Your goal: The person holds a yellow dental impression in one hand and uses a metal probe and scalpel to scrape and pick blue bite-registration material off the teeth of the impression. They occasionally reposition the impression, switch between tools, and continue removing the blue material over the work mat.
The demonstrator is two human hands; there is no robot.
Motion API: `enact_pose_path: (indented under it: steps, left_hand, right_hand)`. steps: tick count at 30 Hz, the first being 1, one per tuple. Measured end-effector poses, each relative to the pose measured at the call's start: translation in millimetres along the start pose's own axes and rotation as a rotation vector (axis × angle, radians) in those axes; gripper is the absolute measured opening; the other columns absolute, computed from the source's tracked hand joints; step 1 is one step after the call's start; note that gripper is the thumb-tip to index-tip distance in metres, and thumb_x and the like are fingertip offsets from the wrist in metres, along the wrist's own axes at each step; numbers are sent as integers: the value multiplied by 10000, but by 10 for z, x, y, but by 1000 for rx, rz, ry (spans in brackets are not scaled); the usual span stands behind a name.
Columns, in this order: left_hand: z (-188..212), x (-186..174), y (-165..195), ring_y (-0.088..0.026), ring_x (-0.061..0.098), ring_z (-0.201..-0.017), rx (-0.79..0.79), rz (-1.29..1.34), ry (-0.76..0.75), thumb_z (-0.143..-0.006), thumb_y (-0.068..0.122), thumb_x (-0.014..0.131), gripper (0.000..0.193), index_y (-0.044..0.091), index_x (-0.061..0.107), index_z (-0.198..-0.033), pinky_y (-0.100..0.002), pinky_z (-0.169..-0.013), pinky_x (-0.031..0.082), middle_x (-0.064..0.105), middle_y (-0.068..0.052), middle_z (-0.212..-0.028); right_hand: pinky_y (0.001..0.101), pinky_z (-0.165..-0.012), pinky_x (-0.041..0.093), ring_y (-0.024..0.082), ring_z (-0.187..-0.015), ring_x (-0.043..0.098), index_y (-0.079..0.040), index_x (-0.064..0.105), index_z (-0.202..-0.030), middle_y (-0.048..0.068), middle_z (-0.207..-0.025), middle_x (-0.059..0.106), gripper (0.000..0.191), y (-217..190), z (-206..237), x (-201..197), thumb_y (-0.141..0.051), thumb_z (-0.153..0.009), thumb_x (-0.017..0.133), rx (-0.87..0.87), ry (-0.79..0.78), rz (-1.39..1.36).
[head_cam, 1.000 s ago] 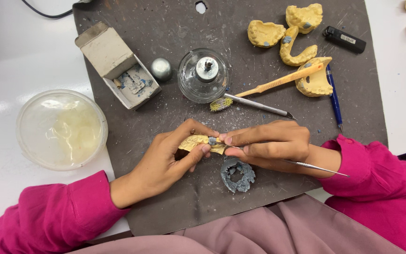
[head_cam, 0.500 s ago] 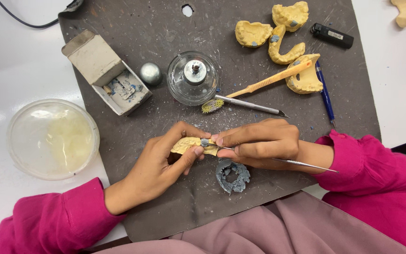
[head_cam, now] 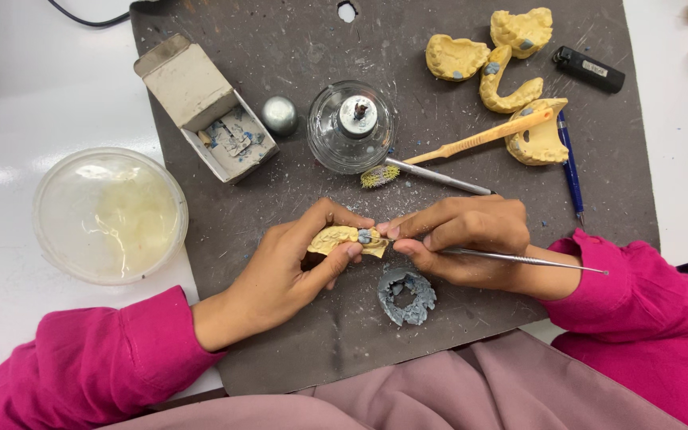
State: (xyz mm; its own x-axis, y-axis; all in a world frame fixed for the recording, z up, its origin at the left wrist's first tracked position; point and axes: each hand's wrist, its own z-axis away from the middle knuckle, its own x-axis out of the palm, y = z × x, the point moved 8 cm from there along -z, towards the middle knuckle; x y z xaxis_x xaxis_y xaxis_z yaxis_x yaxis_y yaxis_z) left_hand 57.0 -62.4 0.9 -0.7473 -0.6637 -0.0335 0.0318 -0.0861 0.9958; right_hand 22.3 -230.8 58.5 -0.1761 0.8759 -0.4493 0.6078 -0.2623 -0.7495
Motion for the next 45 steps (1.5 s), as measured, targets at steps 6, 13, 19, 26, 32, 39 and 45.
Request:
enact_pose_path:
  steps: [6,13,19,26,32,39,45]
  left_hand:
    - [-3,10,-8,-57,622,-631,9,1,-10,-1026,151,624,233,60,626,-1241,-242,-560,504,704,-11,-846]
    - [7,7,-1,-58,627,-625,17,-30,-1,-1022,144,634,218,70,639,-1227,-243,-560,506,697,-18,-840]
    - [-7,6,-1,-62,634,-621,18,-30,-4,-1012,142,637,223,76,637,-1225,-244,-555,513,704,-18,-854]
    - [15,-5,-9,-85,655,-652,11,-63,20,-1003,148,656,226,77,645,-1217,-259,-597,523,707,-34,-854]
    - [43,-63,120,-146,753,-899,217,-102,77,-976,127,725,231,58,666,-1189,-280,-772,581,760,-67,-1041]
    - [34,-87,123,-153,772,-939,205,-137,117,-945,117,748,263,64,680,-1194,-293,-789,600,766,-72,-1073]
    - [16,-54,46,-96,715,-693,72,-76,84,-969,100,708,255,67,671,-1219,-259,-612,563,754,-59,-1045]
  right_hand:
    - [388,-815,681,295,-926,790,-42,594,-901,193,-928,749,277,-97,-1,31,8,-831,857,-128,-12,195]
    - [389,-838,694,285,-983,801,-60,551,-928,151,-996,760,309,-23,-20,0,-2,-861,847,-31,-52,37]
    - [373,-804,683,308,-958,789,-49,561,-893,183,-958,755,296,-99,-7,18,-10,-847,851,-116,-56,179]
    - [334,-751,702,274,-954,815,-57,539,-856,153,-895,759,268,49,56,-49,9,-898,796,57,19,-18]
    - [289,-776,667,214,-883,801,-26,669,-932,141,-881,771,174,230,119,-103,-33,-832,811,237,38,-162]
    - [315,-854,683,240,-965,808,-11,704,-968,151,-987,778,172,196,58,-67,58,-860,818,258,40,-120]
    - [372,-918,691,266,-1018,790,-46,626,-944,157,-1029,744,248,1,-39,-41,70,-855,826,76,45,-39]
